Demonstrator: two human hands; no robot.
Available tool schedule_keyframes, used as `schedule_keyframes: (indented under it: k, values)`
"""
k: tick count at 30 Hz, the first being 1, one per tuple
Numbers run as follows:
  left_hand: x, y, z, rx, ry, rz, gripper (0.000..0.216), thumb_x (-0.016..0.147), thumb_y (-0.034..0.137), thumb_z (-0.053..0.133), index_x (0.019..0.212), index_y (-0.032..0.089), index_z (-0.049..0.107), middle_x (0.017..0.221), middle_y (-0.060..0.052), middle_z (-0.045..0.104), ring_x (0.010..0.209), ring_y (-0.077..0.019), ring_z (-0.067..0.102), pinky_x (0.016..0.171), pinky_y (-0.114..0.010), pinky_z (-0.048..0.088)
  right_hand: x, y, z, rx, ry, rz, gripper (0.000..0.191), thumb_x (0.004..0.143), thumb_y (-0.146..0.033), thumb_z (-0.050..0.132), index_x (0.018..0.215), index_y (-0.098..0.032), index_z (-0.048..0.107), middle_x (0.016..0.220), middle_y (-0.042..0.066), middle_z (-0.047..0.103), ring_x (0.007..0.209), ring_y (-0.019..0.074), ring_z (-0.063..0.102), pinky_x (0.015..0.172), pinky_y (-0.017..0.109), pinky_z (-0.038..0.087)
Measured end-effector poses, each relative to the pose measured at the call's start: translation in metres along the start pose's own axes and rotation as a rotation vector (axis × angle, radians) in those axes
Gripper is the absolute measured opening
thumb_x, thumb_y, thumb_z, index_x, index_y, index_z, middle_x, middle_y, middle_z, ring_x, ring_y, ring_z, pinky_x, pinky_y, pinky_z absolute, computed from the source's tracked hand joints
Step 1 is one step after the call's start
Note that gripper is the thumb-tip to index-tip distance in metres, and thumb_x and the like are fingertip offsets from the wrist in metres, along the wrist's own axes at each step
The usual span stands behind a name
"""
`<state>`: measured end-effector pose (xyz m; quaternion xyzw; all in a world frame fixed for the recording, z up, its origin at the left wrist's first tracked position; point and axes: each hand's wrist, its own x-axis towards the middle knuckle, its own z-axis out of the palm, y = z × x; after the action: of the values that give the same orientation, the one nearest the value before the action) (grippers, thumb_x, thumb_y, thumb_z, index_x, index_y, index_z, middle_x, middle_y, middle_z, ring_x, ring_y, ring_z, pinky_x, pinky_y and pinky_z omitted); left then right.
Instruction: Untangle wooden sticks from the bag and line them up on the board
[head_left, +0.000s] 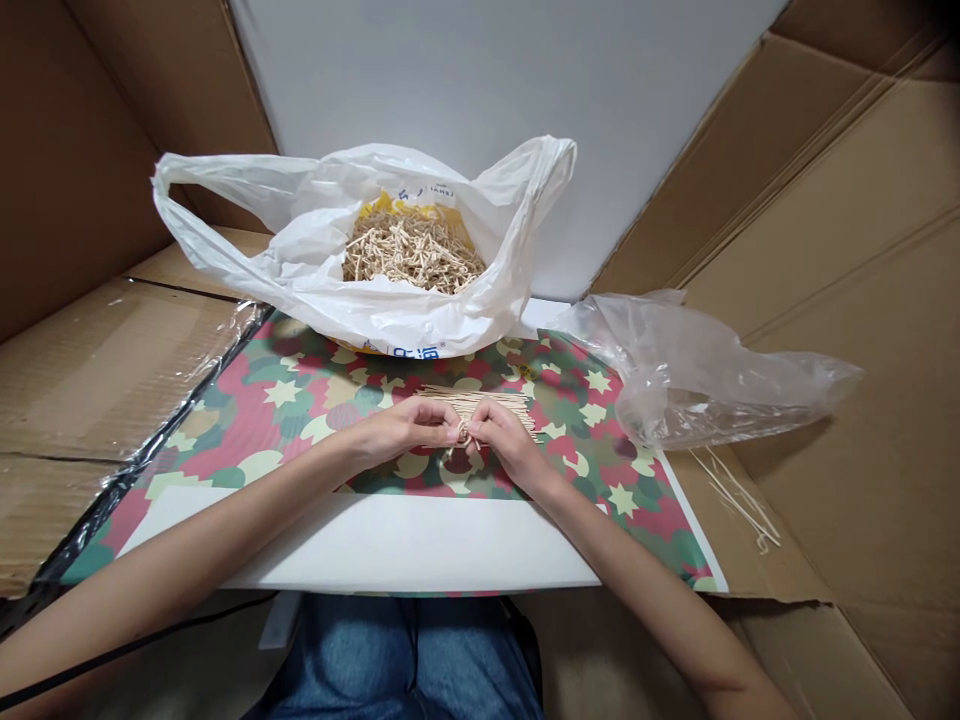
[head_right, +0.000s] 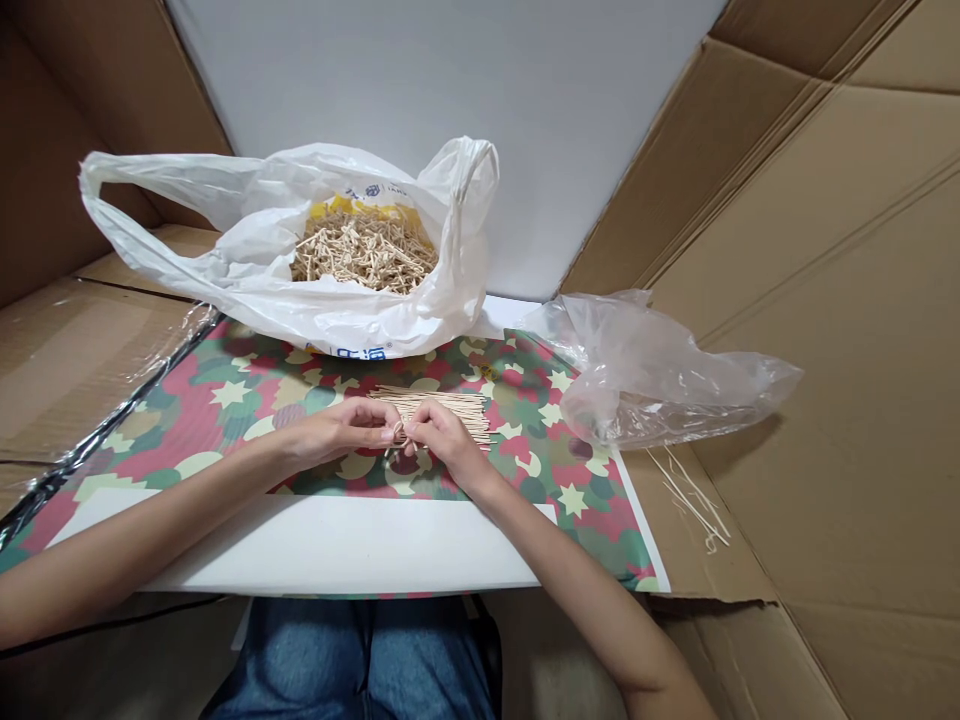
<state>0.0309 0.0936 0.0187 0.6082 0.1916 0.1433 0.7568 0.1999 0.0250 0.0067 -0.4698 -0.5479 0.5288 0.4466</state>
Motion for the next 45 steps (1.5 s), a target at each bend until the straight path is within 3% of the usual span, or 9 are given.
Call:
schedule_keyframes:
  k: [3, 6, 10, 21, 29, 33, 37, 45]
  values:
    - [0.001, 0.0, 0.0, 0.117, 0.116, -0.033, 0.023, 0.072, 0.033, 0.063, 0.068, 0.012, 0.056, 0.06, 0.001, 0.05, 0.054, -0.0087, 0.044, 0.051, -0.019, 0.034, -0.005, -0.003, -0.001, -0.415, 0.107, -0.216, 0.012, 0.08, -0.025, 0.046, 0.069, -0.021, 0.043, 0.065, -0.002, 0.05, 0.062, 0.0131, 0.048, 0.059, 0.026, 0.037]
    - [0.0, 0.001, -0.001, 0.331, 0.154, -0.029, 0.024, 0.072, 0.035, 0.061, 0.071, 0.011, 0.056, 0.061, -0.001, 0.053, 0.055, -0.0097, 0.045, 0.049, -0.019, 0.033, -0.005, -0.001, 0.0, -0.747, 0.09, -0.44, 0.013, 0.08, -0.02, 0.042, 0.067, -0.021, 0.042, 0.066, 0.001, 0.047, 0.065, 0.0156, 0.044, 0.064, 0.029, 0.035]
    - [-0.002, 0.001, -0.003, 0.593, 0.128, 0.033, 0.021, 0.075, 0.033, 0.056, 0.074, 0.012, 0.059, 0.064, -0.002, 0.058, 0.057, -0.0114, 0.048, 0.05, -0.018, 0.036, -0.003, 0.004, 0.004, -0.954, -0.002, -0.499, 0.013, 0.082, -0.017, 0.038, 0.07, -0.021, 0.041, 0.066, 0.003, 0.047, 0.063, 0.0176, 0.042, 0.062, 0.031, 0.033]
    - [-0.008, 0.013, -0.003, 0.826, 0.025, -0.08, 0.023, 0.076, 0.032, 0.049, 0.078, 0.012, 0.059, 0.06, 0.0, 0.053, 0.051, -0.0092, 0.04, 0.045, -0.018, 0.029, 0.002, 0.005, 0.006, -0.935, -0.074, -0.326, 0.013, 0.08, -0.016, 0.041, 0.069, -0.02, 0.036, 0.065, -0.001, 0.047, 0.06, 0.0138, 0.045, 0.057, 0.026, 0.034]
    - [-0.007, 0.004, 0.0, 0.98, 0.109, -0.063, 0.02, 0.073, 0.028, 0.048, 0.075, 0.013, 0.061, 0.061, -0.002, 0.058, 0.054, -0.0112, 0.046, 0.049, -0.02, 0.03, 0.002, 0.014, 0.008, -1.24, -0.063, -0.573, 0.015, 0.083, -0.016, 0.034, 0.069, -0.019, 0.041, 0.064, 0.004, 0.05, 0.062, 0.0166, 0.046, 0.059, 0.028, 0.036]
    - [-0.009, 0.005, 0.003, 1.018, 0.139, -0.032, 0.018, 0.071, 0.026, 0.048, 0.068, 0.013, 0.061, 0.057, -0.001, 0.056, 0.051, -0.0113, 0.044, 0.047, -0.021, 0.029, 0.003, 0.017, 0.009, -1.328, -0.079, -0.596, 0.017, 0.084, -0.016, 0.034, 0.07, -0.018, 0.043, 0.063, 0.004, 0.051, 0.061, 0.0168, 0.046, 0.058, 0.028, 0.036]
    - [-0.009, 0.004, 0.002, 0.935, 0.099, -0.054, 0.019, 0.071, 0.027, 0.048, 0.073, 0.013, 0.061, 0.059, -0.001, 0.057, 0.051, -0.011, 0.045, 0.047, -0.02, 0.029, 0.003, 0.015, 0.009, -1.294, -0.077, -0.546, 0.015, 0.083, -0.016, 0.035, 0.071, -0.018, 0.044, 0.065, 0.004, 0.051, 0.062, 0.0162, 0.046, 0.059, 0.027, 0.036]
    - [-0.007, 0.004, 0.0, 0.903, 0.14, -0.001, 0.02, 0.075, 0.023, 0.045, 0.079, 0.013, 0.062, 0.064, -0.001, 0.058, 0.056, -0.0107, 0.046, 0.05, -0.02, 0.032, 0.002, 0.0, 0.002, -1.088, -0.086, -0.287, 0.011, 0.085, -0.027, 0.044, 0.078, -0.018, 0.048, 0.073, 0.003, 0.057, 0.069, 0.0152, 0.052, 0.065, 0.026, 0.037]
